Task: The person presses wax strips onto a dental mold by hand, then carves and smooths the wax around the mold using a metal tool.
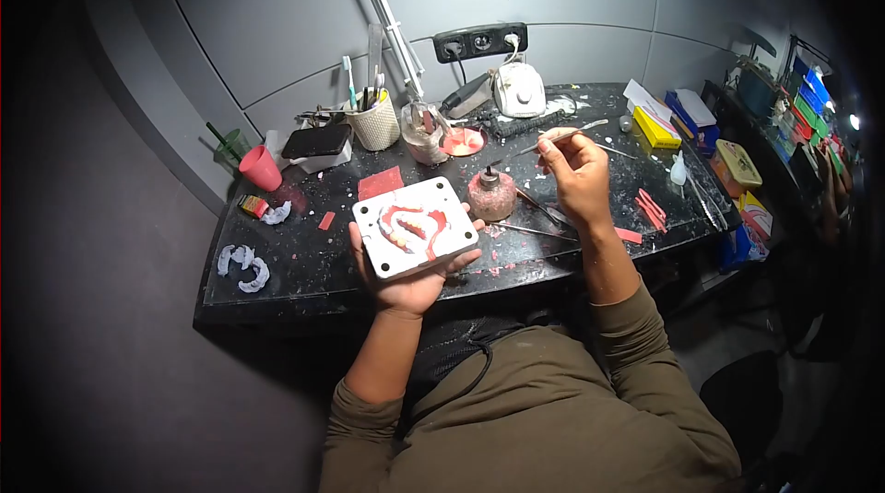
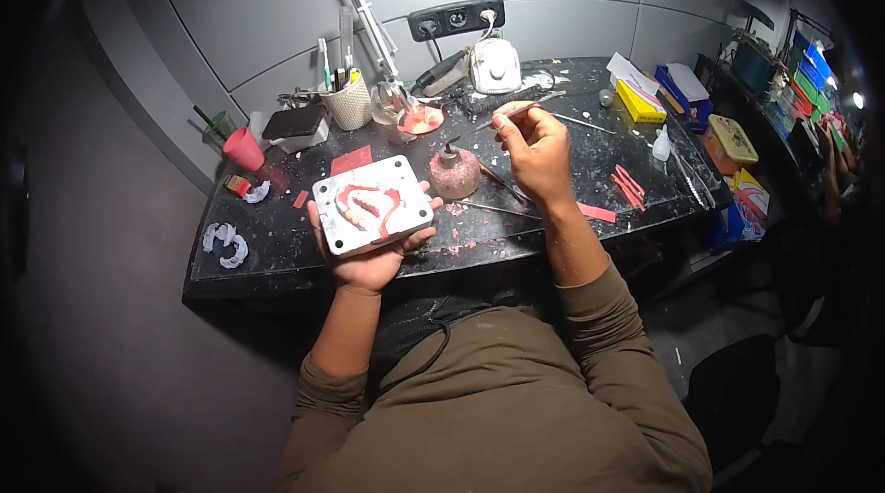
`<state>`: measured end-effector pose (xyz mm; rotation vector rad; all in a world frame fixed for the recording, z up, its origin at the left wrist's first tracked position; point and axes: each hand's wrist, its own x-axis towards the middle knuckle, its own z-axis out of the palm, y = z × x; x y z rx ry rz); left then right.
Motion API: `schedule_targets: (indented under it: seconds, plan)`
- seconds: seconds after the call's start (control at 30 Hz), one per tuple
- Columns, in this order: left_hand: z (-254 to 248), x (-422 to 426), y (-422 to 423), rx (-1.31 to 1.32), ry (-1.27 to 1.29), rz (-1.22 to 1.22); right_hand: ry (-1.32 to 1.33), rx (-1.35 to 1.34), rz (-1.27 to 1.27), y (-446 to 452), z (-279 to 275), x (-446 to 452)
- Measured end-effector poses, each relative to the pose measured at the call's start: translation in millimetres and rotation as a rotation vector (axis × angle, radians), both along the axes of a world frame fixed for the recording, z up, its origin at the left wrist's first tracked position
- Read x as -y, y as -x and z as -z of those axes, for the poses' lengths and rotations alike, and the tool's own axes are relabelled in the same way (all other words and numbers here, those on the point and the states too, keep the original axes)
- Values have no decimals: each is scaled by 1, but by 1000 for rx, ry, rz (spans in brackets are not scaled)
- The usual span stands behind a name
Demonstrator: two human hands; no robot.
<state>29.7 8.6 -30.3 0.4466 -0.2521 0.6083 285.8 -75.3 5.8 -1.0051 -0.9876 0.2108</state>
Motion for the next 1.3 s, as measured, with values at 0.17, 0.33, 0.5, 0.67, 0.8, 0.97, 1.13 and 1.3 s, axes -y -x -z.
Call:
schedule_targets:
  seconds: [0.17,0.33,0.5,0.67,0.8,0.97,1.13,1.3]
  plan:
    - [-1,3,2,-26,-72,-57,-12,15,-3,1,0,1]
    - [8,4,5,-39,-82,-165,-34,35,-30,15,-11,18]
    - [8,7,6,29,-141,-145,-107,150,-188,61,-28,55]
    - [6,9,6,33,-149,-167,-21,553,-29,75,-30,59]
    - [10,8,7,52,-157,-152,1,582,-34,84,-27,56]
    - [10,9,9,-30,-175,-204,6,646,-10,85,-24,51]
    - [11,9,9,-54,-141,-208,14,648,17,85,-22,51]
    - [11,9,8,55,-27,-127,30,618,2,86,-23,52]
